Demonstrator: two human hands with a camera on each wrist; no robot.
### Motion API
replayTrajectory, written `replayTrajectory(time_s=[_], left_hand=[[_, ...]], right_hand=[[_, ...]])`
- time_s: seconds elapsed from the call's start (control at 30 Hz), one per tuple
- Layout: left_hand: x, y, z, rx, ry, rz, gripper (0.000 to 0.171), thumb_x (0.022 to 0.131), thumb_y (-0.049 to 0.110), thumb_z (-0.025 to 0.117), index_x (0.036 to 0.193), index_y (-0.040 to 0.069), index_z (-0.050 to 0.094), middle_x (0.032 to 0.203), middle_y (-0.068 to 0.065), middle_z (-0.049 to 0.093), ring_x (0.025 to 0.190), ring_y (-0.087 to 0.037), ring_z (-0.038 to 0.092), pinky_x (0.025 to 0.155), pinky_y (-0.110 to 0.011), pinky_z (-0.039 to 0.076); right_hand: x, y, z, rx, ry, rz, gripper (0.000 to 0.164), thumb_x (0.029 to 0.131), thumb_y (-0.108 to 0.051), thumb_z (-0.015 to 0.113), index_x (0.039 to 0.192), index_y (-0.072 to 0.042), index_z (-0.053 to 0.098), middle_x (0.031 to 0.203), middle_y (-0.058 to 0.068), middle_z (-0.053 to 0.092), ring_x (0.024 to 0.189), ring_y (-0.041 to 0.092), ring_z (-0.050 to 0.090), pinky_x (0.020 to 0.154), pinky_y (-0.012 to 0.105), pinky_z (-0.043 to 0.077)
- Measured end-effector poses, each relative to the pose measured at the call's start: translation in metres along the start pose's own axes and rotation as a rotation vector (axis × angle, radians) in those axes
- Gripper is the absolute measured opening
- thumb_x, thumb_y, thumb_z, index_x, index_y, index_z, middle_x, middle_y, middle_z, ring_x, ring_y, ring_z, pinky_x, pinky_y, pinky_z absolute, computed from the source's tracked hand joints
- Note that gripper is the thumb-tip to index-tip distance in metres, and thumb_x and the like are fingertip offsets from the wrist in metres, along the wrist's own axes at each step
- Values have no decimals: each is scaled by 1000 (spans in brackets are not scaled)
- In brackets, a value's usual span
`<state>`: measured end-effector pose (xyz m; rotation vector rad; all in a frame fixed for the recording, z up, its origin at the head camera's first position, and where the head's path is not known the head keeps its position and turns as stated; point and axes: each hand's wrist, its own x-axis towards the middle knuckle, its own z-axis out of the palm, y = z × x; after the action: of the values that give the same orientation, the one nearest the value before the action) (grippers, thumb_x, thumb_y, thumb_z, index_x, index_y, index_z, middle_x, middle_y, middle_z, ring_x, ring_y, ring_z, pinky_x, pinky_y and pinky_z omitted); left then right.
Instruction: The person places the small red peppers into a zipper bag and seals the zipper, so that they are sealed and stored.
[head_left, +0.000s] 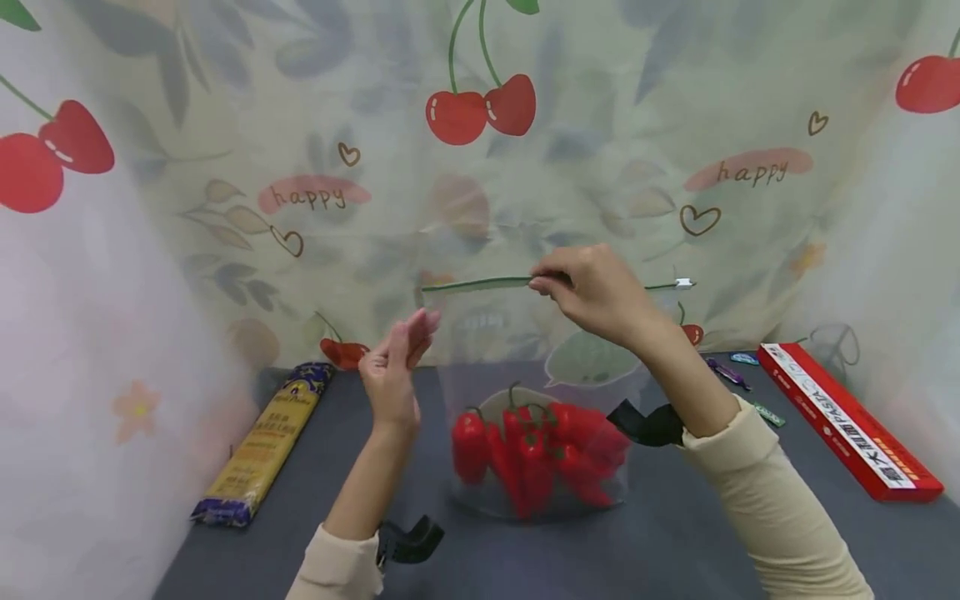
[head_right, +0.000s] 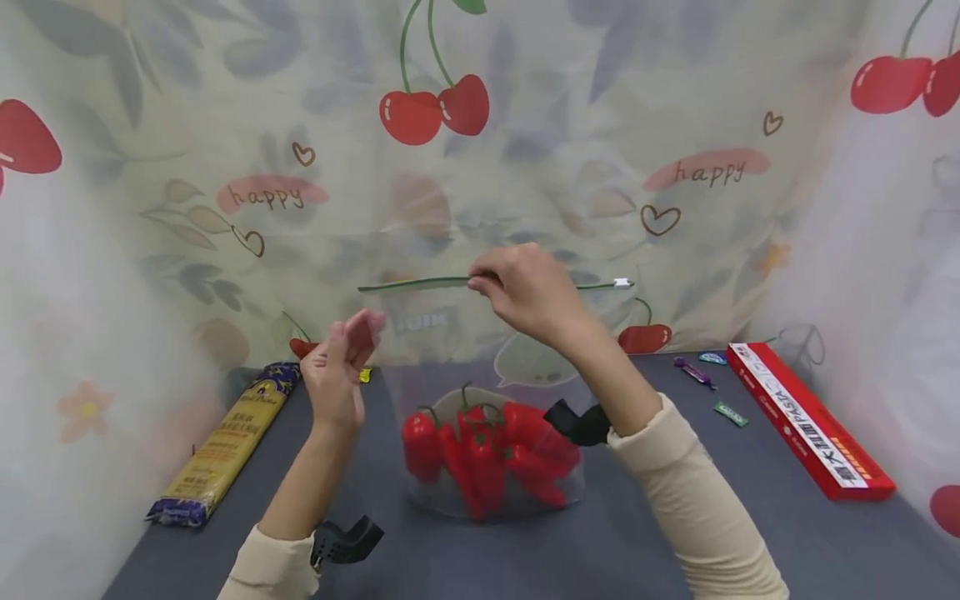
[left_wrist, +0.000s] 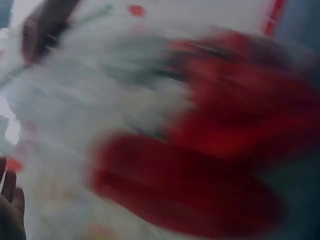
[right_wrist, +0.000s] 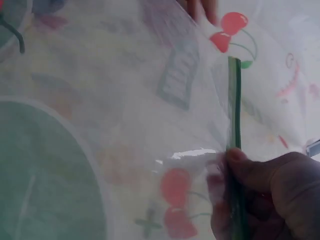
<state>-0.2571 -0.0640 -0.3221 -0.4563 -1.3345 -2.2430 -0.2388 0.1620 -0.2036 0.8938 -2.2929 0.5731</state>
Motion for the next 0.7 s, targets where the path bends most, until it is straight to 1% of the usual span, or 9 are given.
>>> replayTrajectory(time_s=[0.07, 0.17, 0.23, 0.3, 0.37, 0.43, 0.5, 0.57, 0.7], left_hand=[[-9, -9, -19, 20, 12, -98, 41, 96, 23, 45, 120, -9, 54, 105, -1, 70, 104, -11, 63, 91, -22, 49], [-28, -27, -45, 17, 53, -282, 48, 99, 30, 35, 133, -3, 42, 127, -7, 58, 118, -11, 53, 95, -21, 44], [-41, -39, -52, -33, 72, -394, 53, 99, 37, 32, 136, 0, 36, 134, -10, 51, 119, -11, 51, 96, -20, 43], [-53, -51, -49, -115, 44, -457, 56, 97, 43, 32, 136, 4, 34, 133, -8, 51, 118, -9, 51, 97, -22, 43], [-63, -61, -40, -217, -19, -473, 52, 95, 46, 36, 130, 8, 40, 124, -2, 57, 111, -7, 55, 96, -25, 45], [-72, -67, -27, -321, -90, -449, 44, 93, 44, 43, 124, 12, 44, 114, 3, 62, 102, -6, 59, 96, -29, 46], [-79, -69, -14, -355, -120, -421, 31, 92, 36, 49, 114, 15, 49, 104, 7, 64, 96, -7, 62, 92, -29, 49], [-83, -67, -3, -312, -93, -405, 28, 91, 29, 54, 112, 11, 50, 99, 6, 65, 89, -6, 63, 86, -26, 52], [-78, -56, 0, -109, 68, -377, 23, 89, 21, 59, 104, 3, 55, 82, 6, 64, 75, -5, 61, 70, -20, 53]], right_hand=[[7, -6, -10, 10, 52, 16, 10, 84, -6, 64, 89, -1, 70, 79, 10, 68, 63, 14, 57, 59, 26, 45], [21, -16, -31, 25, 148, 62, 12, 85, -8, 63, 90, 0, 71, 78, 10, 68, 62, 12, 56, 59, 19, 45], [30, -23, -48, 49, 207, 129, 14, 85, -10, 63, 91, 0, 71, 79, 11, 69, 63, 8, 57, 59, 13, 46], [38, -26, -63, 78, 274, 194, 16, 85, -13, 63, 91, 0, 71, 77, 10, 68, 61, 3, 57, 59, 9, 46], [45, -25, -73, 120, 333, 252, 18, 86, -14, 62, 91, 1, 71, 73, 3, 67, 59, 0, 57, 59, 8, 47], [46, -20, -79, 149, 364, 294, 20, 86, -16, 63, 91, 1, 71, 69, -4, 64, 57, 0, 57, 58, 8, 47], [45, -14, -80, 172, 371, 328, 21, 86, -17, 62, 92, 2, 70, 64, -14, 58, 55, 0, 57, 57, 9, 47], [39, -5, -78, 190, 361, 352, 22, 86, -16, 62, 92, 3, 70, 63, -16, 57, 55, 0, 57, 56, 9, 47], [15, 19, -75, 244, 349, 398, 22, 86, -14, 62, 92, 6, 68, 61, -17, 59, 55, -1, 58, 54, 10, 48]])
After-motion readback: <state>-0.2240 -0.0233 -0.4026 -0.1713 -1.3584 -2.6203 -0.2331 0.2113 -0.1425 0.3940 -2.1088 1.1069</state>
